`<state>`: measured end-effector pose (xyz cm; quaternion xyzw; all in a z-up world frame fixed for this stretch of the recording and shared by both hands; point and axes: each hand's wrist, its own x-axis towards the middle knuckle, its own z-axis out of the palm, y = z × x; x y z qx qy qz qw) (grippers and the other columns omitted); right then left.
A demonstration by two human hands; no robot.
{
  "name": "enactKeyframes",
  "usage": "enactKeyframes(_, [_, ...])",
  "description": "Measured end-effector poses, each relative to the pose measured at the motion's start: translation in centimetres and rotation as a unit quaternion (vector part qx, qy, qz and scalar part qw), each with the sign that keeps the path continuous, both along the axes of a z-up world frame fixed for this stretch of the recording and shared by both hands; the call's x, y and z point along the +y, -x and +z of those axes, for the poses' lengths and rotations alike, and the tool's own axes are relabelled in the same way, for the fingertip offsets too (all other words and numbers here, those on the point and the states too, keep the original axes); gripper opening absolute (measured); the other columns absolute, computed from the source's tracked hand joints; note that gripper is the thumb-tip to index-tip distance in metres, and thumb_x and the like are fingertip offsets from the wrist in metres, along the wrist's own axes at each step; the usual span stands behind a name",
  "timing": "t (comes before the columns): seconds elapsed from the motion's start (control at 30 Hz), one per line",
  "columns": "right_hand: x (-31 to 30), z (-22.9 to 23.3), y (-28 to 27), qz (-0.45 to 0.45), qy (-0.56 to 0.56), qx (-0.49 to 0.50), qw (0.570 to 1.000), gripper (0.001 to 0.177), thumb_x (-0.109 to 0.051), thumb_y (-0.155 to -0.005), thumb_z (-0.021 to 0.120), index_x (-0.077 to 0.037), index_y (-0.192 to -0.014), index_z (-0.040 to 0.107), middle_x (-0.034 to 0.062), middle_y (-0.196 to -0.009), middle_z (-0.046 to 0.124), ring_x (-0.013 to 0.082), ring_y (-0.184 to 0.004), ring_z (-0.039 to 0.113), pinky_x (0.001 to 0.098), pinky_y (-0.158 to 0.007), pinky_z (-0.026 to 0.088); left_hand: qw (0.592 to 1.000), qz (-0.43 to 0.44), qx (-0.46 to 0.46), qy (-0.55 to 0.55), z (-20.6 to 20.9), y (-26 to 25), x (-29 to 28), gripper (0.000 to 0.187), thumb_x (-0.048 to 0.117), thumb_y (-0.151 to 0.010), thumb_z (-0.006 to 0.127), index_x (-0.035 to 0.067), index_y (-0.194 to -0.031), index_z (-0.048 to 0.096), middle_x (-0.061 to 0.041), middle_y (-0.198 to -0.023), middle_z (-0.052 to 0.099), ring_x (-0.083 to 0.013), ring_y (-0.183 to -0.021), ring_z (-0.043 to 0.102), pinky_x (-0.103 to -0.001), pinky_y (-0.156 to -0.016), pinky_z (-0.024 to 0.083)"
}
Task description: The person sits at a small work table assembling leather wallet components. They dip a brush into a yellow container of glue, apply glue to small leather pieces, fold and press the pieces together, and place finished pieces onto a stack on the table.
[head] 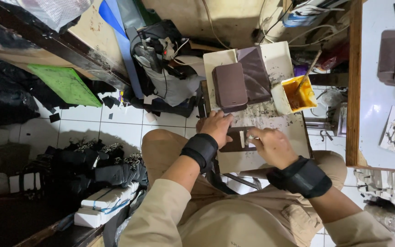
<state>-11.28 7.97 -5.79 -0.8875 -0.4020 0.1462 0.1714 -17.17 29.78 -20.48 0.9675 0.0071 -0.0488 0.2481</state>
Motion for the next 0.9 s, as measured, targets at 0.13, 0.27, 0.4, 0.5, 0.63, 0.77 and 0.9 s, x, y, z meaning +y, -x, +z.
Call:
enactKeyframes(0.13, [0.2, 0.1, -0.5, -0.029, -0.031, -0.019, 0.999, 0.021, -0.022, -0.089, 0.072, -0.027, -0.11, 0.071, 0.0071, -0.074, 0.074, 0.0318, -0.078, 0.074, 0.0428, -0.074, 0.058, 0.997, -0.018, -0.04, 0.062, -0.8, 0.3, 0.4, 0.075, 0.074, -0.052, 0.08, 0.023, -0.094, 0.043, -0.003, -0.096, 0.043, -0.0237, -0.098, 0.041, -0.039, -0.074, 0.048])
enactKeyframes(0.27, [-0.1, -1.2, -0.2, 0.0, -0.024, -0.063, 0.998, 0.019, -0.021, -0.089, 0.072, -0.023, -0.107, 0.071, 0.0067, -0.073, 0.074, 0.0299, -0.076, 0.075, 0.0405, -0.073, 0.058, 1.0, -0.015, 0.002, 0.016, 0.5, 0.3, 0.3, 0.07, 0.065, -0.058, 0.085, 0.025, -0.1, 0.044, -0.004, -0.099, 0.046, -0.0271, -0.102, 0.043, -0.041, -0.074, 0.05])
enactKeyframes(0.4, [-1.0, -1.0, 0.5, 0.026, -0.012, -0.029, 0.999, 0.018, -0.018, -0.084, 0.074, -0.021, -0.102, 0.072, 0.0093, -0.075, 0.076, 0.0323, -0.078, 0.075, 0.0427, -0.074, 0.059, 0.999, -0.015, 0.018, 0.022, 1.3, 0.1, 0.2, 0.065, 0.053, -0.063, 0.09, 0.024, -0.095, 0.042, -0.006, -0.096, 0.044, -0.028, -0.098, 0.043, -0.04, -0.068, 0.049])
enactKeyframes(0.5, [-0.4, -0.2, 0.6, 0.006, -0.035, -0.027, 0.999, 0.019, -0.018, -0.085, 0.073, -0.022, -0.103, 0.072, 0.0087, -0.076, 0.076, 0.0326, -0.079, 0.075, 0.0428, -0.074, 0.058, 0.999, -0.022, 0.006, 0.026, 0.3, 0.1, 0.4, 0.069, 0.062, -0.06, 0.086, 0.024, -0.096, 0.042, -0.005, -0.096, 0.044, -0.0272, -0.1, 0.043, -0.039, -0.07, 0.049])
enactKeyframes(0.63, [-0.5, 1.4, 1.1, 0.025, 0.036, -0.008, 0.999, 0.01, -0.024, -0.081, 0.076, -0.024, -0.09, 0.071, 0.0083, -0.072, 0.074, 0.0326, -0.075, 0.075, 0.0433, -0.074, 0.059, 0.997, -0.017, 0.075, 0.004, 5.7, 0.3, -0.1, 0.054, 0.04, -0.074, 0.089, 0.02, -0.099, 0.046, -0.01, -0.101, 0.049, -0.0322, -0.106, 0.046, -0.041, -0.08, 0.052])
enactKeyframes(0.77, [-1.9, 6.0, -1.5, -0.074, -0.009, 0.041, 0.996, 0.02, -0.017, -0.09, 0.073, -0.03, -0.106, 0.076, 0.0056, -0.08, 0.078, 0.0282, -0.081, 0.077, 0.0396, -0.078, 0.059, 0.995, -0.012, 0.101, 0.004, 7.5, 0.2, -0.1, 0.056, 0.037, -0.072, 0.091, 0.019, -0.102, 0.047, -0.011, -0.106, 0.05, -0.0356, -0.111, 0.046, -0.043, -0.085, 0.052])
enactKeyframes(0.9, [-4.1, 8.6, -6.5, -0.205, -0.044, 0.032, 0.977, 0.018, -0.023, -0.094, 0.072, -0.029, -0.111, 0.072, 0.0081, -0.086, 0.076, 0.0338, -0.09, 0.073, 0.0478, -0.079, 0.056, 0.985, -0.01, 0.169, -0.013, 7.6, -0.7, -0.5, 0.058, 0.04, -0.074, 0.09, 0.018, -0.113, 0.053, -0.015, -0.12, 0.056, -0.0393, -0.123, 0.046, -0.046, -0.097, 0.051])
